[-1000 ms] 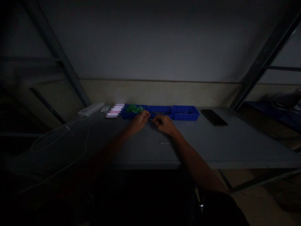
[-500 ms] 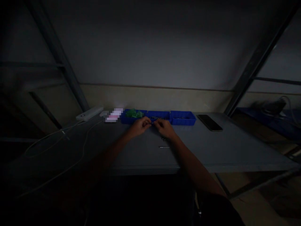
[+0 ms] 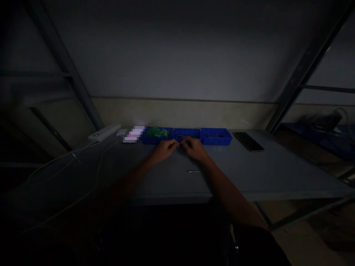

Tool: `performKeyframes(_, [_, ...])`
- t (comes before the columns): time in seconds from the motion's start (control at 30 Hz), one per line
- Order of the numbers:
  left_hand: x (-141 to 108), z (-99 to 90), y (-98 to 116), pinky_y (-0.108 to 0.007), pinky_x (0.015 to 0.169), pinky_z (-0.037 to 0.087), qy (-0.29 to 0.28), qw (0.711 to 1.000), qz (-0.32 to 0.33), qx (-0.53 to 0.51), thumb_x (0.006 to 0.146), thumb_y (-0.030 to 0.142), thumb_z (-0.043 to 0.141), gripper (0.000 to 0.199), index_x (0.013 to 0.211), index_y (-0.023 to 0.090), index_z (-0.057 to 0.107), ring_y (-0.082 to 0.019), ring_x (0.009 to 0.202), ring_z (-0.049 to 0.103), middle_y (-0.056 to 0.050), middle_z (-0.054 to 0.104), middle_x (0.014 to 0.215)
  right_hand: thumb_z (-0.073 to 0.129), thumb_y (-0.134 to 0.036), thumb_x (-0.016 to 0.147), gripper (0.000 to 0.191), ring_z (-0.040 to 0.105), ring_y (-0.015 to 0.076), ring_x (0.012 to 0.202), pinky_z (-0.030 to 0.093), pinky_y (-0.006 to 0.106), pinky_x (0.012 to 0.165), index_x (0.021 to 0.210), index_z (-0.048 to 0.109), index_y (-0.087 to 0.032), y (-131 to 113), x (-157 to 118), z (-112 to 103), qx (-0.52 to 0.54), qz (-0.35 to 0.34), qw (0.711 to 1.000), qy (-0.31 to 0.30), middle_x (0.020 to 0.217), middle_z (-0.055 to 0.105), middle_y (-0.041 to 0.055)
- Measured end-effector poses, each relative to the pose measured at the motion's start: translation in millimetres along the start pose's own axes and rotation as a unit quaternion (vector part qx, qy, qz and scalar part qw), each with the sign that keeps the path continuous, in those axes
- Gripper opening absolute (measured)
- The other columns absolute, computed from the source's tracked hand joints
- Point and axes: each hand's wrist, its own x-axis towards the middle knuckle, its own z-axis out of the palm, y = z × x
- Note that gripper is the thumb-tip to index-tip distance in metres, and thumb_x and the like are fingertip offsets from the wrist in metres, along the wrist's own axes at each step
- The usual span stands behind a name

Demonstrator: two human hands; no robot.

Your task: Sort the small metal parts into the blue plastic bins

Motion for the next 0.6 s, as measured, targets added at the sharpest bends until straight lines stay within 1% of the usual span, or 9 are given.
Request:
performKeyframes(0.07, [-2, 7.9, 0, -0.023, 0.065, 0.043, -0.034, 0.999, 0.000, 0.004, 0.087, 0.023, 0.045, 0.023, 0.087, 0.014, 0.066, -0.012, 0.066, 0.057, -0.002, 0.066, 0.075, 0.044, -0.041, 0.084, 0.030, 0.048, 0.0122, 0.059, 0.036, 0.023, 0.057, 0.075, 0.059, -0.017, 7, 3, -7, -0.002, 0.012, 0.999, 0.032, 0.064, 0.056, -0.0003])
performKeyframes(0.17, [-6, 17.8, 7, -0.028, 0.076, 0.045, -0.093, 0.993, 0.048, 0.054, 0.085, 0.021, 0.049, 0.024, 0.102, 0.017, 0.065, -0.015, 0.081, 0.059, -0.004, 0.067, 0.090, 0.043, -0.043, 0.083, 0.033, 0.051, 0.0138, 0.060, 0.037, 0.024, 0.058, 0.076, 0.060, -0.016, 21, 6, -25, -0.039, 0.056, 0.989, 0.134, 0.066, 0.059, 0.0020])
performKeyframes(0.2, [-8, 19.6, 11, -0.030, 0.080, 0.044, -0.109, 0.988, 0.068, 0.082, 0.085, 0.021, 0.050, 0.026, 0.106, 0.019, 0.064, -0.017, 0.087, 0.058, -0.005, 0.065, 0.094, 0.043, -0.043, 0.084, 0.033, 0.053, 0.0148, 0.061, 0.037, 0.025, 0.059, 0.078, 0.061, -0.015, 26, 6, -32, -0.067, 0.082, 0.979, 0.172, 0.067, 0.061, 0.0035])
performKeyframes(0.27, [-11, 20.9, 18, -0.036, 0.086, 0.042, -0.132, 0.978, 0.091, 0.133, 0.086, 0.023, 0.049, 0.026, 0.108, 0.023, 0.064, -0.020, 0.096, 0.056, -0.005, 0.063, 0.098, 0.043, -0.040, 0.084, 0.033, 0.056, 0.0173, 0.066, 0.038, 0.027, 0.061, 0.084, 0.064, -0.014, 36, 5, -43, -0.137, 0.151, 0.949, 0.241, 0.072, 0.064, 0.0068])
performKeyframes(0.33, [-12, 20.0, 24, -0.040, 0.088, 0.039, -0.142, 0.973, 0.090, 0.158, 0.087, 0.027, 0.048, 0.023, 0.103, 0.025, 0.065, -0.022, 0.100, 0.053, -0.005, 0.060, 0.101, 0.044, -0.038, 0.084, 0.032, 0.059, 0.0198, 0.070, 0.039, 0.028, 0.064, 0.089, 0.066, -0.014, 44, 3, -50, -0.196, 0.219, 0.914, 0.278, 0.077, 0.067, 0.0098])
performKeyframes(0.37, [-13, 19.3, 26, -0.041, 0.088, 0.038, -0.145, 0.973, 0.084, 0.161, 0.088, 0.028, 0.048, 0.022, 0.101, 0.025, 0.065, -0.023, 0.101, 0.052, -0.005, 0.059, 0.102, 0.045, -0.037, 0.084, 0.032, 0.060, 0.0209, 0.072, 0.040, 0.029, 0.065, 0.091, 0.067, -0.015, 47, 2, -52, -0.216, 0.244, 0.902, 0.283, 0.079, 0.068, 0.0109])
performKeyframes(0.43, [-12, 17.8, 27, -0.042, 0.088, 0.036, -0.152, 0.973, 0.074, 0.160, 0.088, 0.030, 0.049, 0.020, 0.097, 0.024, 0.065, -0.023, 0.101, 0.050, -0.005, 0.058, 0.103, 0.047, -0.036, 0.084, 0.030, 0.061, 0.0221, 0.074, 0.040, 0.030, 0.065, 0.093, 0.068, -0.016, 51, -1, -52, -0.239, 0.275, 0.891, 0.271, 0.082, 0.069, 0.0120])
performKeyframes(0.53, [-11, 16.7, 25, -0.041, 0.088, 0.035, -0.164, 0.971, 0.070, 0.161, 0.087, 0.031, 0.051, 0.017, 0.093, 0.022, 0.063, -0.022, 0.101, 0.048, -0.004, 0.058, 0.102, 0.049, -0.036, 0.083, 0.029, 0.062, 0.0228, 0.075, 0.041, 0.031, 0.065, 0.094, 0.069, -0.018, 52, -1, -48, -0.250, 0.296, 0.891, 0.238, 0.085, 0.070, 0.0126])
performKeyframes(0.6, [-12, 17.1, 25, -0.040, 0.087, 0.034, -0.172, 0.969, 0.074, 0.163, 0.087, 0.031, 0.051, 0.016, 0.092, 0.021, 0.062, -0.022, 0.102, 0.048, -0.004, 0.058, 0.101, 0.050, -0.038, 0.083, 0.032, 0.062, 0.0229, 0.076, 0.041, 0.030, 0.065, 0.098, 0.068, -0.017, 49, 0, -46, -0.244, 0.288, 0.898, 0.227, 0.085, 0.070, 0.0127])
